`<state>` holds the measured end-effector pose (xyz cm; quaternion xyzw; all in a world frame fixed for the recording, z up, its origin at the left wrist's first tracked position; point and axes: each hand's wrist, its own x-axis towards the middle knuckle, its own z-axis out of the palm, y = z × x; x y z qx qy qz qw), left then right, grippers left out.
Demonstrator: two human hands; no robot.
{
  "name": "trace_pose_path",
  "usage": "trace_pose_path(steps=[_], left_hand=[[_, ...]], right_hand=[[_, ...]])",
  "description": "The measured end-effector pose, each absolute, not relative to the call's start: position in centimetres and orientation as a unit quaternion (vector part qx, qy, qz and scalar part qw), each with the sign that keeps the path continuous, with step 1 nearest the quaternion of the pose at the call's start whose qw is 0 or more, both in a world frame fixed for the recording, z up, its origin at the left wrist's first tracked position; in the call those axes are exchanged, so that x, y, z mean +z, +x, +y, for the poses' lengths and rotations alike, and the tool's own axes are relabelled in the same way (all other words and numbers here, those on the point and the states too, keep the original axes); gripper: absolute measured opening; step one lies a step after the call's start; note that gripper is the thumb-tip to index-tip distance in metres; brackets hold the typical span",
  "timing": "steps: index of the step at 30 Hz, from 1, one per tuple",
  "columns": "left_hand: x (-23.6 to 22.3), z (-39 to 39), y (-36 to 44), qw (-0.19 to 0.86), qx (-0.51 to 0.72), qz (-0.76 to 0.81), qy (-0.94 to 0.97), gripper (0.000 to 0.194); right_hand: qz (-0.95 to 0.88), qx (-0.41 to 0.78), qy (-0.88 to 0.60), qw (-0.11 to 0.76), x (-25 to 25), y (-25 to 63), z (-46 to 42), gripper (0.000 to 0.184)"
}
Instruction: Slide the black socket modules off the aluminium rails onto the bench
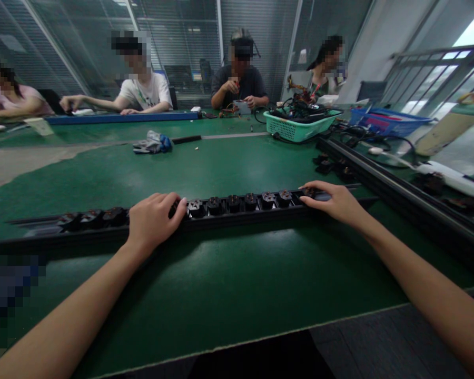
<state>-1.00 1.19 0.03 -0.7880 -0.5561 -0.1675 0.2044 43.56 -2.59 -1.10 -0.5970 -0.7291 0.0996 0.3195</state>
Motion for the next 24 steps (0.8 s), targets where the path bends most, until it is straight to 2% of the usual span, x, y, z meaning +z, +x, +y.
trace_pose_path(steps=[24], left_hand=[[0.14, 1.08, -0.88, 0.196, -0.172, -0.554, -0.791, 0.052]], right_hand=[[-0.739, 0.099, -0.593, 0.303, -0.69, 43.71, -2.76, 0.039]])
